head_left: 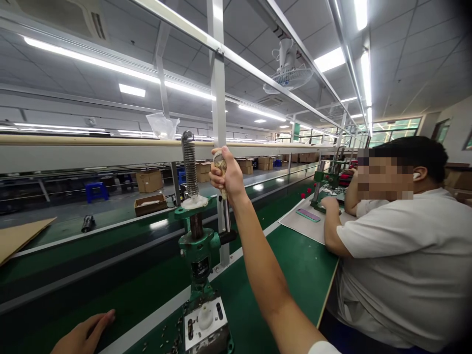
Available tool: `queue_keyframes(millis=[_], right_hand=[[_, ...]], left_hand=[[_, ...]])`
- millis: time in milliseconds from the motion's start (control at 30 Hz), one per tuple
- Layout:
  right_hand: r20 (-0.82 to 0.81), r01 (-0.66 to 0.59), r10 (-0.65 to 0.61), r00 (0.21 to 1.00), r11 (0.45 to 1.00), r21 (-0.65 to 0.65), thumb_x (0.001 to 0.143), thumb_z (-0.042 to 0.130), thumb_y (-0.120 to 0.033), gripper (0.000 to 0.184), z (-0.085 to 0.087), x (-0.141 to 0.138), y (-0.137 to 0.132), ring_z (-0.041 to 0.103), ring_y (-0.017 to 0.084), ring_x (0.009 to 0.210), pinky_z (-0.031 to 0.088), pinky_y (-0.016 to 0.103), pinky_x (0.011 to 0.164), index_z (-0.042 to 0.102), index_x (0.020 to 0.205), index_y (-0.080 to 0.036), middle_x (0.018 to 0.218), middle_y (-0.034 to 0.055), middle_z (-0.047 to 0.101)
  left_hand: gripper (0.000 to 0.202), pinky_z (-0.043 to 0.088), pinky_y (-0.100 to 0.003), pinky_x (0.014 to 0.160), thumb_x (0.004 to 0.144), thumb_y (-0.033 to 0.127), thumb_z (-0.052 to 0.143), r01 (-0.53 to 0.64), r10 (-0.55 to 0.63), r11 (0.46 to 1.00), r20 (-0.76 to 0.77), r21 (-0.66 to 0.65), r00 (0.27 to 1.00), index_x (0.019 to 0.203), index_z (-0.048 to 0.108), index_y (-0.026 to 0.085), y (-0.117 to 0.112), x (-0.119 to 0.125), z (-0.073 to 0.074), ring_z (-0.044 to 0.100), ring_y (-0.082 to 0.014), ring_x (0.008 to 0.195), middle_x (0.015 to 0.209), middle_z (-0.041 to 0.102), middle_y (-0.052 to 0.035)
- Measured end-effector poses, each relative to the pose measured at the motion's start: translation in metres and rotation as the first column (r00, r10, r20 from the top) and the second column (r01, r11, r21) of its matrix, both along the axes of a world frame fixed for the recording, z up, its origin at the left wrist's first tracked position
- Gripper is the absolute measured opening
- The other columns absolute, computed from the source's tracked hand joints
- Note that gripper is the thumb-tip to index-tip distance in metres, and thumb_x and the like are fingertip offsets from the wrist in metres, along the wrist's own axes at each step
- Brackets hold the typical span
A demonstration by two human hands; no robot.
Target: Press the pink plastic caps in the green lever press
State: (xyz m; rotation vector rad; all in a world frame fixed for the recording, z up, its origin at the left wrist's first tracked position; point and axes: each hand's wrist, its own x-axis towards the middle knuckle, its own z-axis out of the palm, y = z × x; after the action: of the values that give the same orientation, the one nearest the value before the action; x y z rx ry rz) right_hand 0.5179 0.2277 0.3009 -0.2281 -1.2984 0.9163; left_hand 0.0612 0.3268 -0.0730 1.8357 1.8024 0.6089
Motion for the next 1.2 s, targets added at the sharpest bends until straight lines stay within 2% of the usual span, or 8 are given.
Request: queue_keyframes(millis=[167,300,533,700,800,933,1067,1200], right_hand=[[-0.002,0.0,0.0,1.0,1.0,0.003,0.105,0.049,-0.053,0.032,0.0,0.0,0.001,0.025,0.005,0.042,0.022,0.015,0.039,0.049,0.109,-0.022,0.064,-0.0069,0.033],[-0.006,0.001,-0.001,1.0,1.0,-0.006,0.104,0.05,-0.054,0.032,0.0,0.0,0.0,0.024,0.005,0.042,0.021,0.015,0.039,0.049,0.11,-0.022,0.064,-0.007,0.033],[-0.002,0.008,-0.008,1.0,1.0,-0.01,0.105,0.048,-0.053,0.031,0.0,-0.001,0.0,0.023,0.005,0.042,0.021,0.015,0.039,0.049,0.11,-0.023,0.064,-0.0071,0.032],[0.003,0.007,-0.007,1.0,1.0,-0.004,0.105,0.047,-0.053,0.03,0.0,0.0,0.001,0.024,0.005,0.042,0.021,0.016,0.039,0.048,0.11,-0.023,0.064,-0.0068,0.032],[0.008,0.006,-0.006,1.0,1.0,-0.002,0.104,0.05,-0.055,0.033,-0.002,0.001,0.002,0.025,0.005,0.043,0.022,0.015,0.04,0.049,0.111,-0.023,0.065,-0.0068,0.033],[0.005,0.003,-0.003,1.0,1.0,0.004,0.102,0.052,-0.057,0.036,-0.003,0.001,0.002,0.024,0.005,0.043,0.022,0.015,0.04,0.049,0.111,-0.023,0.065,-0.0069,0.032],[0.001,0.0,0.0,1.0,1.0,0.006,0.102,0.052,-0.057,0.035,-0.002,0.001,0.002,0.024,0.005,0.042,0.021,0.015,0.039,0.049,0.11,-0.023,0.065,-0.0069,0.032],[0.0,0.001,-0.001,1.0,1.0,0.009,0.103,0.05,-0.055,0.033,-0.002,0.001,0.002,0.024,0.005,0.042,0.022,0.015,0.039,0.048,0.111,-0.023,0.064,-0.0069,0.032]], left_hand=[[0.066,0.057,-0.049,0.092,0.088,0.076,0.047,0.005,-0.006,0.999,-0.017,-0.043,1.0,0.111,0.078,0.022,-0.006,0.007,0.009,0.072,-0.0392,0.107,0.119,0.078,-0.0118],[0.067,0.057,-0.048,0.093,0.086,0.078,0.05,-0.005,0.004,0.999,-0.017,-0.036,1.0,0.111,0.077,0.022,-0.011,0.012,0.013,0.071,-0.0381,0.107,0.122,0.076,-0.0129],[0.065,0.058,-0.049,0.088,0.084,0.077,0.052,-0.005,0.006,1.0,-0.026,0.021,1.0,0.107,0.077,0.022,-0.01,0.009,0.008,0.073,-0.0386,0.101,0.118,0.077,-0.0135],[0.062,0.058,-0.047,0.088,0.086,0.075,0.049,-0.005,0.005,1.0,-0.02,-0.024,1.0,0.112,0.076,0.025,-0.007,0.008,0.006,0.072,-0.0378,0.102,0.117,0.077,-0.0102],[0.056,0.057,-0.045,0.087,0.087,0.073,0.049,-0.016,0.016,1.0,-0.009,-0.022,1.0,0.106,0.074,0.026,-0.006,0.009,0.006,0.072,-0.0365,0.103,0.114,0.078,-0.0086],[0.058,0.057,-0.045,0.084,0.086,0.076,0.047,-0.062,0.062,0.996,0.006,-0.066,0.998,0.105,0.073,0.028,-0.007,0.009,0.009,0.072,-0.0371,0.098,0.104,0.079,-0.0066],[0.055,0.057,-0.044,0.085,0.087,0.074,0.045,-0.073,0.073,0.997,0.007,-0.037,0.997,0.106,0.075,0.032,-0.003,0.004,0.007,0.073,-0.0358,0.098,0.104,0.08,-0.0021],[0.052,0.058,-0.045,0.085,0.085,0.071,0.049,-0.074,0.074,0.997,0.007,-0.019,0.997,0.107,0.077,0.033,0.003,-0.002,0.002,0.073,-0.0356,0.097,0.11,0.08,-0.0012]])
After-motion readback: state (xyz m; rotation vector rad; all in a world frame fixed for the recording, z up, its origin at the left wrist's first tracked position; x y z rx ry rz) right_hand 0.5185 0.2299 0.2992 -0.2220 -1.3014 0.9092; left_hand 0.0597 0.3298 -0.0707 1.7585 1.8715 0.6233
